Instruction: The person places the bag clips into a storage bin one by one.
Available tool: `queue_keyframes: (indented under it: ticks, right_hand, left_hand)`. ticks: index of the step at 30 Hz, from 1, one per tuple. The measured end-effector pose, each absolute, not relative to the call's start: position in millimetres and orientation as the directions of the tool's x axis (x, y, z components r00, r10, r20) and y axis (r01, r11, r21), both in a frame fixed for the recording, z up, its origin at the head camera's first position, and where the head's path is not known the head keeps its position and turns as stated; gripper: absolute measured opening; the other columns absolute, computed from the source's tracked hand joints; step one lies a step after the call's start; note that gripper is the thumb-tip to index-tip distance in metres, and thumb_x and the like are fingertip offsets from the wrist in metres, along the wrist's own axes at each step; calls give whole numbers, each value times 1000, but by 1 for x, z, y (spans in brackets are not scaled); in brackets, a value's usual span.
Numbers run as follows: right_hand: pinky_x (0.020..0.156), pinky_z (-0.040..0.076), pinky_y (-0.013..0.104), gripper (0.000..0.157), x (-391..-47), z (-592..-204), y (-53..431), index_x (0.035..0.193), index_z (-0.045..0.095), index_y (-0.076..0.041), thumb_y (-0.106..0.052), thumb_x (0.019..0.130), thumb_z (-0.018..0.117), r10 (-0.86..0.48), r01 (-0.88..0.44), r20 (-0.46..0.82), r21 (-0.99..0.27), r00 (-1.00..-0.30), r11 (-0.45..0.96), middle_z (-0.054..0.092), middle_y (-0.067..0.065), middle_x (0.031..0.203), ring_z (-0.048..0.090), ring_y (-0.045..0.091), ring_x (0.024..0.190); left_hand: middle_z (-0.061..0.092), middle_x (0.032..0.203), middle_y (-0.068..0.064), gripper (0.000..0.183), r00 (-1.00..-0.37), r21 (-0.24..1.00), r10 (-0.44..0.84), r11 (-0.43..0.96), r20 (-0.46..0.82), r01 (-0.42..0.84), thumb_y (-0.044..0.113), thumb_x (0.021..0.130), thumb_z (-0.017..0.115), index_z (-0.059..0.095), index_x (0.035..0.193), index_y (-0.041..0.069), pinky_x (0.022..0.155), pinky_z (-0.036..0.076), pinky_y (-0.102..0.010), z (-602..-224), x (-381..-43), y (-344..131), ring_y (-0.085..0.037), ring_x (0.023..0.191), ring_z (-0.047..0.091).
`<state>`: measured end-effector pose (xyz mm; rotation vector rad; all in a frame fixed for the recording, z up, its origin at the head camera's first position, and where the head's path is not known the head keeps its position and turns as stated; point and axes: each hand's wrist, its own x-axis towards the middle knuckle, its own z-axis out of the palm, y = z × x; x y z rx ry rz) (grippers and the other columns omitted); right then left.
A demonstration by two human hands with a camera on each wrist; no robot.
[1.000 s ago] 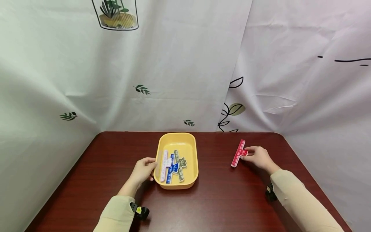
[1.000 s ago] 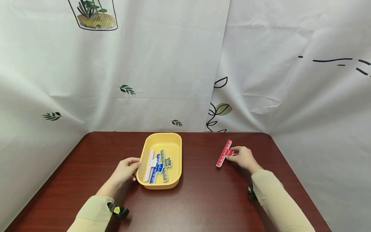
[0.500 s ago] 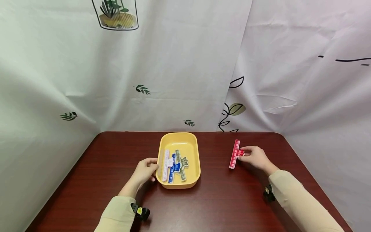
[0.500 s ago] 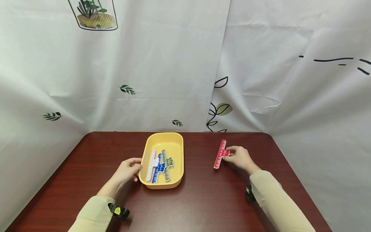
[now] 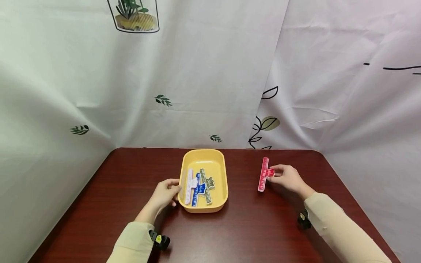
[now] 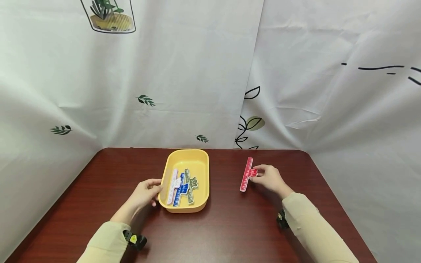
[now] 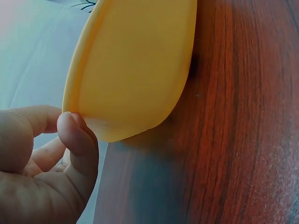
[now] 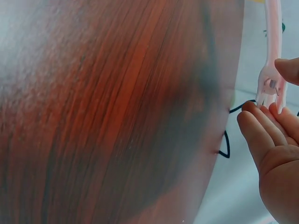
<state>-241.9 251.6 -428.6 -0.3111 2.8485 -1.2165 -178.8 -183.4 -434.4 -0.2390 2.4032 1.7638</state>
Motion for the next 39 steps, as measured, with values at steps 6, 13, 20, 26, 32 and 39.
queue_keyframes:
  ticks: [6, 13, 20, 26, 32, 39]
  right_hand:
    - [68, 52, 17, 50, -239, -424, 245, 117, 61, 6, -19, 77, 76, -206, -173, 48, -742, -977, 647, 69, 21, 104, 68, 22, 94]
    - [67, 52, 17, 49, -237, -424, 240, 115, 61, 7, -19, 76, 76, -233, -203, 77, -781, -970, 590, 70, 20, 100, 69, 16, 89]
    - [66, 54, 18, 48, -236, -423, 235, 113, 63, 6, -21, 76, 77, -256, -252, 120, -775, -959, 579, 70, 19, 98, 69, 16, 88]
    - [64, 52, 18, 49, -235, -422, 229, 116, 62, 5, -20, 76, 78, -243, -228, 95, -761, -965, 607, 70, 19, 98, 68, 13, 84]
    - [64, 53, 19, 49, -234, -419, 226, 116, 62, 6, -17, 76, 78, -271, -249, 103, -768, -957, 590, 70, 19, 97, 67, 12, 81]
    - [66, 54, 18, 52, -235, -419, 222, 119, 58, 11, -14, 77, 77, -314, -239, 70, -805, -947, 543, 68, 23, 102, 69, 23, 87]
  left_hand:
    - [53, 72, -8, 40, -978, 936, -48, 282, -204, -209, 7, 91, 56, 51, 128, -6, 42, 46, -24, -435, -177, -183, -13, 53, 49]
    - [52, 69, -7, 38, -977, 942, -52, 257, -208, -215, 6, 91, 56, 51, 126, -7, 41, 45, -22, -435, -175, -182, -13, 53, 49]
    - [53, 69, -7, 37, -976, 940, -60, 264, -209, -217, 8, 91, 56, 52, 125, -6, 41, 45, -23, -436, -175, -182, -13, 53, 49]
    - [53, 69, -6, 37, -976, 940, -59, 263, -209, -218, 8, 91, 57, 52, 126, -6, 41, 45, -23, -435, -174, -182, -13, 52, 49]
    - [53, 69, -6, 38, -976, 938, -56, 270, -211, -219, 8, 91, 56, 52, 126, -6, 42, 45, -23, -434, -174, -182, -13, 52, 49]
    - [53, 69, -6, 38, -975, 937, -53, 270, -215, -222, 8, 91, 56, 51, 126, -6, 42, 45, -23, -434, -174, -183, -12, 52, 49]
